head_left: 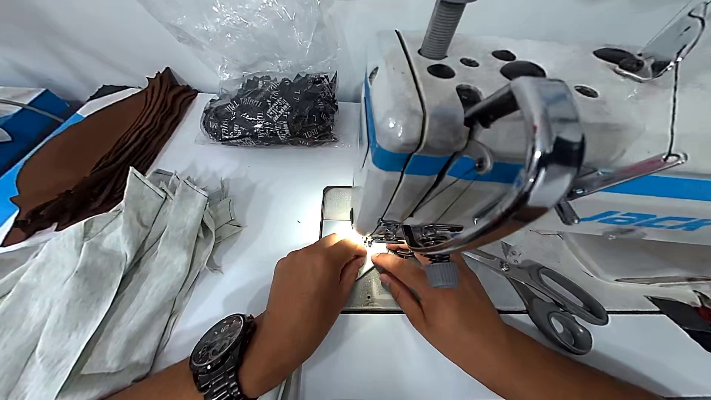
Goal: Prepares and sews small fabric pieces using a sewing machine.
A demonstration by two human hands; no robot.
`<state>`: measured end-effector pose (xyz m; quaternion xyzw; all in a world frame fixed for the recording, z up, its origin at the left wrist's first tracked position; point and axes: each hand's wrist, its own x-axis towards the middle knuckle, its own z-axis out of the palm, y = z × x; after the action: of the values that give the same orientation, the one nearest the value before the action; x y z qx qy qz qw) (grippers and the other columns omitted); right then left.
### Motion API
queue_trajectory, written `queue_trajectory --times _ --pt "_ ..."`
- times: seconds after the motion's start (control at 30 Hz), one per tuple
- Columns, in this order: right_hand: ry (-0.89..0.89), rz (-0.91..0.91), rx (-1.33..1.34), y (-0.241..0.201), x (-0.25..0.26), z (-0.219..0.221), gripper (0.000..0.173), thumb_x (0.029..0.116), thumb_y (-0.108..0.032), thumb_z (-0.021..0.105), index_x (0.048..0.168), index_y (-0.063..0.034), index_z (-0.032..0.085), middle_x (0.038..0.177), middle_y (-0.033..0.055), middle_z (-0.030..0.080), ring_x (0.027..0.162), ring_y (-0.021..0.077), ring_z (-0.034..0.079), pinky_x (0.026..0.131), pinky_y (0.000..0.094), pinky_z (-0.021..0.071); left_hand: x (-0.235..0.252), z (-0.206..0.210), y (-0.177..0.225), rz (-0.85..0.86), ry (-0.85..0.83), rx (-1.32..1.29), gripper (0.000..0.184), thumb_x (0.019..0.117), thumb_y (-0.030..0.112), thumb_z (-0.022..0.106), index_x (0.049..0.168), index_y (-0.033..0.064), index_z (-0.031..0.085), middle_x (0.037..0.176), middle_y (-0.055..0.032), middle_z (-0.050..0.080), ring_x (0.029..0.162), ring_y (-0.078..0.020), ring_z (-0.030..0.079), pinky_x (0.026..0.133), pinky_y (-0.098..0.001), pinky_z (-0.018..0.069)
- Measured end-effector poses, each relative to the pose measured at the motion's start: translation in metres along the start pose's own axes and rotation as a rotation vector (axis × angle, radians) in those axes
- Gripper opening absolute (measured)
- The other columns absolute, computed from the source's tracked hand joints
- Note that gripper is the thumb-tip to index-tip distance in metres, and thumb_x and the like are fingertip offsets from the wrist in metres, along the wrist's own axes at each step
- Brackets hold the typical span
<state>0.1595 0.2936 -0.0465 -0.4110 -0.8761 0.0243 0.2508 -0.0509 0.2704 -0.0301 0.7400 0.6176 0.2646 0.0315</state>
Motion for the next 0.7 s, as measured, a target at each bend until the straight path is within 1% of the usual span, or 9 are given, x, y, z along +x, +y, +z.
queue_trajectory --times 0.07,0.17,0.33,0.43,0.5,0.6,0.7 --pt "0.004 0.000 -0.012 -0.0016 -0.0001 -0.0001 0.028 0.1009 -0.036 0.056 0.116 -0.0254 0.077 0.111 0.0012 0.069 0.109 0.0211 0.063 0.092 0.0417 0.0515 -0.0010 0.0013 0.0004 -0.007 0.005 -0.004 0.013 0.0936 0.032 0.064 0.090 0.0273 0.076 0.076 0.0113 0.064 0.062 -0.0046 0.061 0.049 -0.0275 0.0474" --pt "0.015 0.000 -0.029 -0.0032 -0.0004 0.0004 0.028 0.1008 -0.036 0.056 0.116 -0.0246 0.077 0.108 0.0013 0.069 0.107 0.0212 0.063 0.090 0.0409 0.0512 -0.0014 0.0021 -0.0001 -0.011 0.005 -0.008 0.013 0.0937 0.032 0.064 0.090 0.0272 0.076 0.077 0.0114 0.064 0.062 -0.0042 0.061 0.049 -0.0271 0.0475" --pt "0.027 -0.002 -0.062 -0.0041 0.0001 0.0007 0.028 0.1007 -0.035 0.056 0.116 -0.0267 0.077 0.108 0.0016 0.069 0.106 0.0212 0.063 0.088 0.0390 0.0513 -0.0014 0.0019 -0.0014 -0.020 0.006 -0.012 0.014 0.0930 0.034 0.065 0.088 0.0277 0.076 0.076 0.0126 0.064 0.062 -0.0025 0.059 0.050 -0.0261 0.0472" --pt "0.036 -0.003 -0.097 -0.0042 0.0011 0.0002 0.029 0.1000 -0.036 0.056 0.117 -0.0268 0.077 0.106 0.0022 0.068 0.104 0.0220 0.062 0.086 0.0384 0.0512 0.0001 0.0006 -0.0010 -0.014 0.007 -0.007 0.014 0.0930 0.035 0.065 0.089 0.0273 0.076 0.076 0.0119 0.064 0.064 -0.0039 0.061 0.052 -0.0277 0.0483" --pt "0.039 0.002 -0.102 -0.0037 0.0021 0.0002 0.029 0.0995 -0.036 0.056 0.118 -0.0270 0.077 0.107 0.0018 0.068 0.104 0.0218 0.062 0.086 0.0383 0.0516 0.0016 0.0004 -0.0010 -0.005 0.013 -0.005 0.014 0.0929 0.034 0.065 0.089 0.0265 0.076 0.076 0.0116 0.065 0.065 -0.0054 0.061 0.054 -0.0298 0.0483" --pt "0.042 0.007 -0.086 -0.0029 0.0029 0.0001 0.029 0.0998 -0.036 0.057 0.117 -0.0263 0.077 0.108 0.0025 0.068 0.105 0.0219 0.062 0.087 0.0388 0.0522 0.0032 0.0001 -0.0021 0.003 0.014 -0.013 0.011 0.0924 0.031 0.066 0.089 0.0261 0.076 0.079 0.0119 0.067 0.072 -0.0065 0.064 0.062 -0.0331 0.0496" --pt "0.038 0.020 -0.078 -0.0027 0.0033 0.0003 0.030 0.0996 -0.037 0.056 0.118 -0.0264 0.077 0.108 0.0022 0.068 0.105 0.0216 0.062 0.087 0.0387 0.0519 0.0054 -0.0010 -0.0039 0.011 0.020 -0.013 0.009 0.0917 0.029 0.068 0.089 0.0255 0.076 0.080 0.0107 0.067 0.075 -0.0080 0.065 0.065 -0.0353 0.0501"
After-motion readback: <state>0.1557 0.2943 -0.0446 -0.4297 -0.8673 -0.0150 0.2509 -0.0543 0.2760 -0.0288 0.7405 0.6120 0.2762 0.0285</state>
